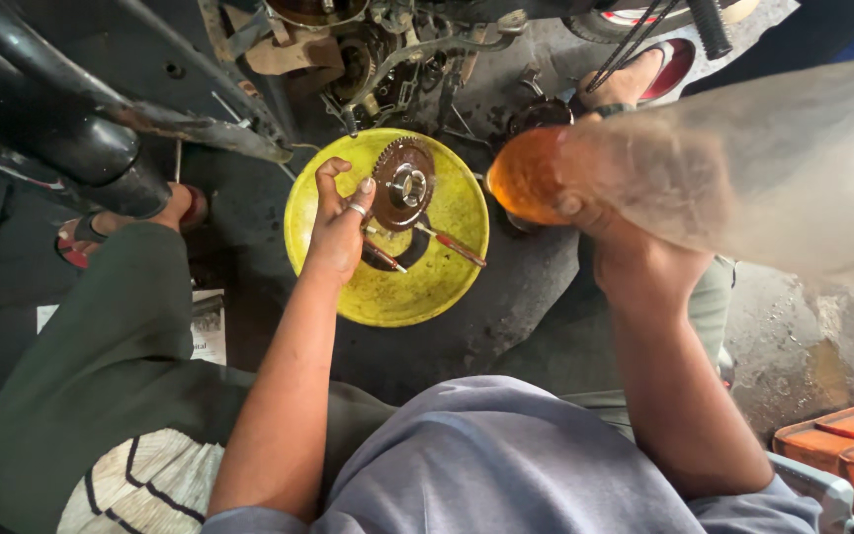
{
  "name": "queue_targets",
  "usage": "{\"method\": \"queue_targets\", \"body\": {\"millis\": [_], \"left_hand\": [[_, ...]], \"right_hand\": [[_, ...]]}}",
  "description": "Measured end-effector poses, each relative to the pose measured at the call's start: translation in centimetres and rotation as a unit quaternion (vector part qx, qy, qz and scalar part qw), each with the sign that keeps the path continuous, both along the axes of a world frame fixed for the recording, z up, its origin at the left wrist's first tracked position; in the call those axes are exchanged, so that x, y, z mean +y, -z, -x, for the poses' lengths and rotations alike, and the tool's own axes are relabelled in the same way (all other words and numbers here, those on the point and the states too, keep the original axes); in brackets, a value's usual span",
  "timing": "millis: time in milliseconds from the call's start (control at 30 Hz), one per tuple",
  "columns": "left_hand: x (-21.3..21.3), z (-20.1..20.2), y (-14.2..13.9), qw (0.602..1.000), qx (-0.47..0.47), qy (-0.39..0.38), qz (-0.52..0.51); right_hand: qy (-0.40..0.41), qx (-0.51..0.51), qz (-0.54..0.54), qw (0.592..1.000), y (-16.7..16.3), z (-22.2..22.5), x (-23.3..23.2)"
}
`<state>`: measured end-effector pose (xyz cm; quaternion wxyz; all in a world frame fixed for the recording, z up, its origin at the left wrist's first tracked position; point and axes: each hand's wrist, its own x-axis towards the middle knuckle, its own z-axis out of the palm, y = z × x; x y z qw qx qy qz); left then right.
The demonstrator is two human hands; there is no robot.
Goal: The person sits on the floor and cleans disassembled motorcycle engine parts. They pour an orange liquid from a plastic bottle onto small metal components and a gear, then scrub them with a toothbrush over a yellow basin. The person places cleaned parts onto a newspaper and repeats the process on additional components.
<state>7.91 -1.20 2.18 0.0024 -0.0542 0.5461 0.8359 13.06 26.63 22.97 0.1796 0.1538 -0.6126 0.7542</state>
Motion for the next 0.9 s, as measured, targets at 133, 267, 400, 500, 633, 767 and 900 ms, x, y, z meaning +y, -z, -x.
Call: {"method": "queue_targets", "body": {"millis": [133,267,400,500,633,767,900], "left_hand": [[0.6,-0.3,-0.4,0.997,-0.067,-0.002,0.034],[1.0,-0.3,-1.0,0.996,-0.036,-0.005,0.078],[1.3,0.0,-1.4,0.988,-0.054,0.019,0.146],[2.0,-0.1,-1.5,0.981,-0.028,0.006,0.193],[2.8,-0.7,-1.3,0.984,-0.069,-0.009,0.167],[2.8,-1.3,-0.5,0.979,-0.082,-0.035,0.182],[2.4,-1.4,0.8,0.976,-0.021,-0.086,0.197]], "right_hand": [[-0.02,-0.018,0.021,0.999,0.1,-0.1,-0.5],[0.002,-0.075,0.017,0.997,0.9,0.6,0.0],[0.059,-0.224,0.202,0.952,4.5,6.3,3.4],[0.102,-0.287,0.211,0.929,9.9,8.8,5.8],[0.088,-0.446,0.214,0.865,16.9,8.5,7.5],[0.011,-0.562,-0.003,0.827,19.4,8.3,10.5],[-0.141,-0.571,-0.312,0.746,20.4,8.2,12.1]]}}
